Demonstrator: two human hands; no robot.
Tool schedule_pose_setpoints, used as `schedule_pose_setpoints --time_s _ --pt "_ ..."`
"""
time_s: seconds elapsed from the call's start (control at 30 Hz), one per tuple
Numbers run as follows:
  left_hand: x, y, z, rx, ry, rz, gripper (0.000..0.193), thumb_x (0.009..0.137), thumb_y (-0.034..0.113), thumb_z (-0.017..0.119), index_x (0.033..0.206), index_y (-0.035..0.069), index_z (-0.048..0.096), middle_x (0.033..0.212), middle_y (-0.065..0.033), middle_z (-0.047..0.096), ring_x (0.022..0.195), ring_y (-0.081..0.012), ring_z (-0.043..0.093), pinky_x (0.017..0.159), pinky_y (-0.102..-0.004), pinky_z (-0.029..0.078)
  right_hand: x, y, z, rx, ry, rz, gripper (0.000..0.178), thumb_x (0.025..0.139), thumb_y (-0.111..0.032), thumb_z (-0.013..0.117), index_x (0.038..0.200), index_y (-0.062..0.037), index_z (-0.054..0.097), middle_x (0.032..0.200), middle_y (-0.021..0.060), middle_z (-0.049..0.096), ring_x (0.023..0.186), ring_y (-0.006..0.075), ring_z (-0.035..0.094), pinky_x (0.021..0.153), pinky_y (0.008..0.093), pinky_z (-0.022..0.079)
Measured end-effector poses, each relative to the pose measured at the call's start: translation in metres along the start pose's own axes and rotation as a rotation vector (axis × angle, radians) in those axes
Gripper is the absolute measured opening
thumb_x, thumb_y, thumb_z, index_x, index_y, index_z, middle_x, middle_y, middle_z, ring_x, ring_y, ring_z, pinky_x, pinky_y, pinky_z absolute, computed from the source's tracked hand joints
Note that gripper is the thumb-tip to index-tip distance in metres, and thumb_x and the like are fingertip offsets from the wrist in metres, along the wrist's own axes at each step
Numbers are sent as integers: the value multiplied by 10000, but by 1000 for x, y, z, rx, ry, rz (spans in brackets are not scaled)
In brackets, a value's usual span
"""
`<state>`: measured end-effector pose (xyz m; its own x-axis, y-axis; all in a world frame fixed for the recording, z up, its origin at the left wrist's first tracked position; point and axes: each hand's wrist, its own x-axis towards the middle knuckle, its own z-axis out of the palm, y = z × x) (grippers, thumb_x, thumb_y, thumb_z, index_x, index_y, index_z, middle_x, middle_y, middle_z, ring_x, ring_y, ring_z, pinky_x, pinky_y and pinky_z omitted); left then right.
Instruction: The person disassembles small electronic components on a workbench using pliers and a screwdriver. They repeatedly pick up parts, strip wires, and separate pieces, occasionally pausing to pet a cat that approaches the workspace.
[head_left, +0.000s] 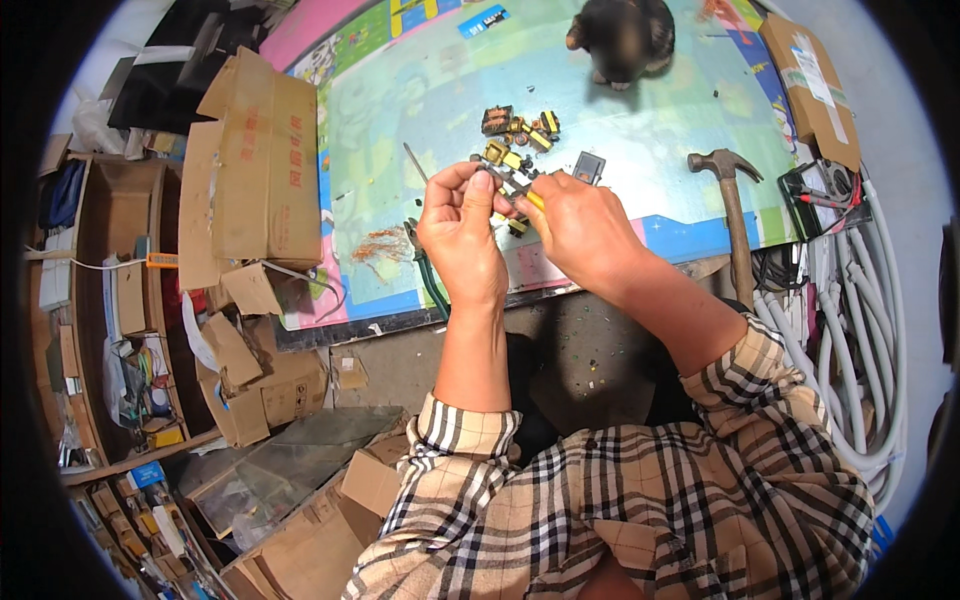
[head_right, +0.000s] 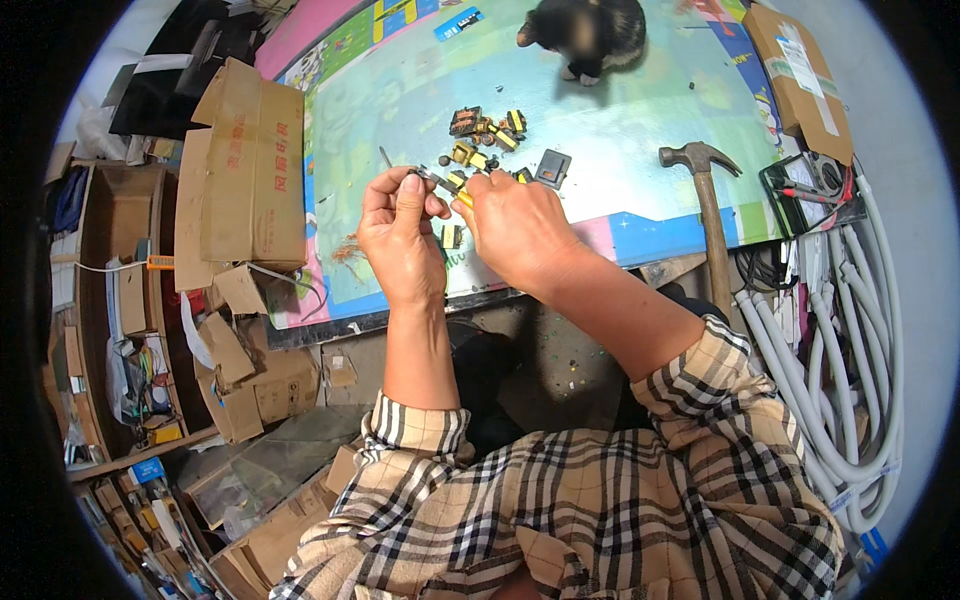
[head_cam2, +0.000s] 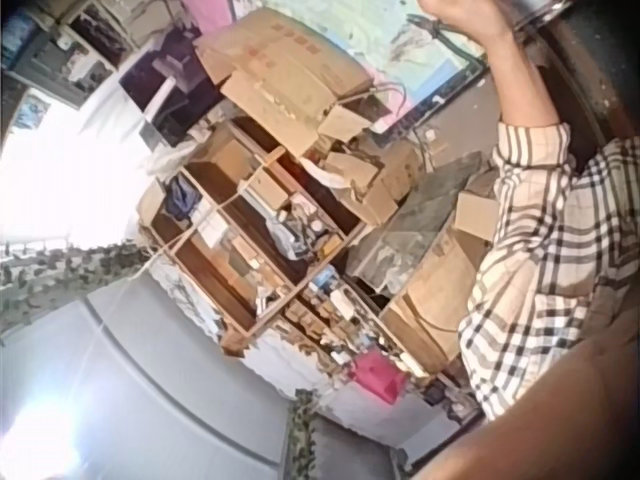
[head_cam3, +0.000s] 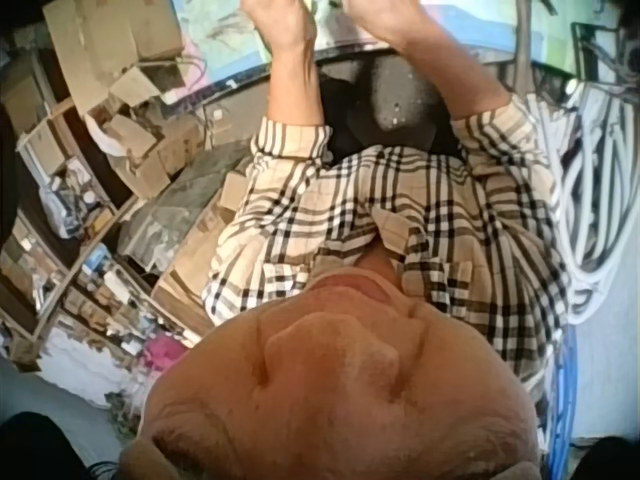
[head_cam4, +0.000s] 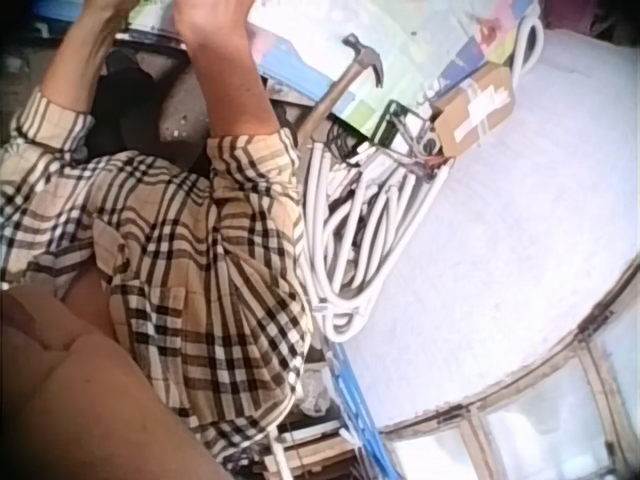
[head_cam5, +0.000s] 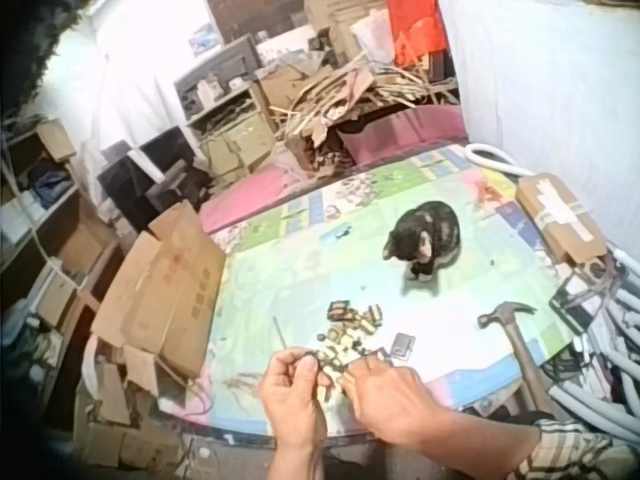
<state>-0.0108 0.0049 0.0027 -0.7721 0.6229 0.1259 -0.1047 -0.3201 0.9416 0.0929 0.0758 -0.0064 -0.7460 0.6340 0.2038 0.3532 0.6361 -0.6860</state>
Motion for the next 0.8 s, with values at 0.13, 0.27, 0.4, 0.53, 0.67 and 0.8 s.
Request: schedule_pose_setpoints --time_s 0.13,0.27,0.4,0.53,0.67,0.8 --pt "2 2 -5 -185 -5 -137 158 883 64 611 1003 -18 547 793 -71 584 619 -102 518 576 -241 466 1 -1 -3 151 -42 0 259 904 -233 529 822 9 572 785 202 622 704 398 605 642 467 471" --pt "7 1 -16 -389 -70 -275 159 891 88 606 1004 -9 548 782 -65 567 606 -99 479 574 -238 425 3 1 -2 286 -103 -20 284 905 -250 525 801 8 578 711 189 615 694 386 602 635 457 458" --pt "10 3 -22 -631 -165 -424 128 944 101 519 969 -23 542 782 -60 532 595 -84 411 555 -231 373 4 3 -4 530 -240 28 314 914 -272 509 794 10 581 638 153 598 631 322 607 603 419 457" --pt "11 2 -28 -706 -199 -498 159 964 113 479 983 -32 540 789 -58 525 587 -80 394 550 -224 374 5 4 -7 666 -343 36 328 924 -275 492 764 -2 578 590 93 576 538 206 569 550 351 441" --pt "11 6 -28 -764 -228 -524 182 967 117 471 1028 -39 542 805 -61 526 591 -81 401 549 -225 383 9 8 -15 952 -617 187 322 930 -266 486 728 -30 572 582 46 568 506 135 505 524 297 417" --pt "10 5 -30 -775 -249 -525 181 956 111 492 1053 -31 549 817 -67 539 599 -87 421 556 -229 397 8 9 -17 913 -588 94 297 932 -257 490 756 -35 579 571 45 559 517 153 513 524 303 415"
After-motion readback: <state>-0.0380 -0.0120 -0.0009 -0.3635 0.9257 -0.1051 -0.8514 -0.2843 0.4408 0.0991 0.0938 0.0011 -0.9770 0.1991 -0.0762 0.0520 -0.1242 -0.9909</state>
